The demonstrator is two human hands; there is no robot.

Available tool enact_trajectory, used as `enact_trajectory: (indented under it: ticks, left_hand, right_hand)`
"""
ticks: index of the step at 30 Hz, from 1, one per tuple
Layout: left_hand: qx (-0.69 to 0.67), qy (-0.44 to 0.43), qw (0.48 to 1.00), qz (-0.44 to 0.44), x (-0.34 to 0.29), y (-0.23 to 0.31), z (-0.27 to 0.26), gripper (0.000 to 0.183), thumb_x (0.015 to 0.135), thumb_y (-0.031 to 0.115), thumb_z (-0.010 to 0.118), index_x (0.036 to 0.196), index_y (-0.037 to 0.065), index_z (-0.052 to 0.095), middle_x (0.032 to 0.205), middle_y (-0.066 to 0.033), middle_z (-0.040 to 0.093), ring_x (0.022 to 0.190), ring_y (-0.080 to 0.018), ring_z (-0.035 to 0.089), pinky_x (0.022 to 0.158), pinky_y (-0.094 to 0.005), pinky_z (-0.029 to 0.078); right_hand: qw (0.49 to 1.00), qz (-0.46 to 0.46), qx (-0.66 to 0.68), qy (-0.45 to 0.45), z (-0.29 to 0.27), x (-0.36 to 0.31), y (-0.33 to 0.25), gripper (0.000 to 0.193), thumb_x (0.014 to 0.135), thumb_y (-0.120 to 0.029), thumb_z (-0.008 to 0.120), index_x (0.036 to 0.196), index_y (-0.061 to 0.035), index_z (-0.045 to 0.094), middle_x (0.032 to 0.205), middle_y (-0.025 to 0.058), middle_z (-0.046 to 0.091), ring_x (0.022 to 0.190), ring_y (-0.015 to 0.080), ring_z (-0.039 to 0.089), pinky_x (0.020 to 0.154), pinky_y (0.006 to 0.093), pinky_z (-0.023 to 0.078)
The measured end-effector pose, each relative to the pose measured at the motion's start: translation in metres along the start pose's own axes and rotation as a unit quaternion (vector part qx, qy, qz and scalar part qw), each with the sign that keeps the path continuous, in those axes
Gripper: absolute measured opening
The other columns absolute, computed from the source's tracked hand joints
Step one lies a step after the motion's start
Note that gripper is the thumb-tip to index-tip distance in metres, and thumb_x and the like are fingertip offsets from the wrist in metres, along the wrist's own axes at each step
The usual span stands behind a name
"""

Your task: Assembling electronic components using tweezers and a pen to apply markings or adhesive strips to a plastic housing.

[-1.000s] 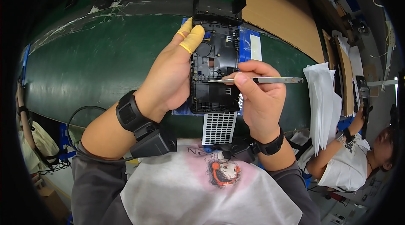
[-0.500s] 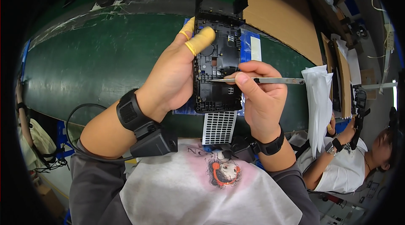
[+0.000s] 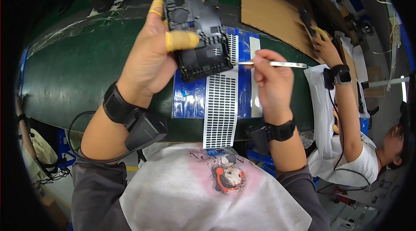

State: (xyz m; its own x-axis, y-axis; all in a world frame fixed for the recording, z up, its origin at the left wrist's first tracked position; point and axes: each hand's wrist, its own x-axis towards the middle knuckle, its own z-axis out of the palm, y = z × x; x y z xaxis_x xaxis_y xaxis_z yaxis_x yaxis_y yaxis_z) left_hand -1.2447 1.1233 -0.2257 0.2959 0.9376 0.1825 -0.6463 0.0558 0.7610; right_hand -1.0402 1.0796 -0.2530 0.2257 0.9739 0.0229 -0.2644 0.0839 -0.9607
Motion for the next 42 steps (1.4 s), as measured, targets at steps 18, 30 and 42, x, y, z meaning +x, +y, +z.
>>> enact_trajectory:
  ticks: [18, 30, 42]
  left_hand:
    - [-0.092, 0.138, 0.982, -0.091, 0.003, -0.018, -0.006, 0.028, 0.087, 0.019, 0.038, 0.112, 0.006, 0.041, 0.102, -0.0062, 0.052, 0.091, -0.0183, 0.053, 0.08, -0.0331, 0.044]
    - [-0.124, 0.034, 0.98, -0.151, -0.012, -0.029, 0.01, 0.036, 0.087, 0.02, 0.039, 0.121, 0.01, 0.034, 0.112, -0.004, 0.047, 0.1, -0.0145, 0.048, 0.085, -0.031, 0.041]
    - [-0.133, 0.023, 0.98, -0.144, -0.013, -0.029, 0.011, 0.037, 0.087, 0.02, 0.039, 0.122, 0.009, 0.033, 0.111, -0.0041, 0.047, 0.1, -0.0136, 0.047, 0.085, -0.0299, 0.041]
  right_hand:
    - [1.0, 0.001, 0.004, 0.01, -0.001, -0.007, 0.009, 0.017, 0.071, 0.004, 0.056, 0.088, 0.0055, 0.054, 0.068, 0.0067, 0.058, 0.049, 0.0043, 0.042, 0.044, 0.0163, 0.031]
    - [0.995, -0.046, 0.001, -0.085, 0.034, -0.013, -0.008, 0.022, 0.073, 0.001, 0.058, 0.094, 0.0063, 0.052, 0.075, 0.0104, 0.06, 0.07, 0.0137, 0.058, 0.064, 0.0214, 0.045]
    - [0.994, -0.04, 0.021, -0.098, 0.034, -0.009, -0.003, 0.022, 0.074, 0.002, 0.057, 0.094, 0.0065, 0.052, 0.077, 0.0112, 0.06, 0.071, 0.0142, 0.058, 0.068, 0.0231, 0.047]
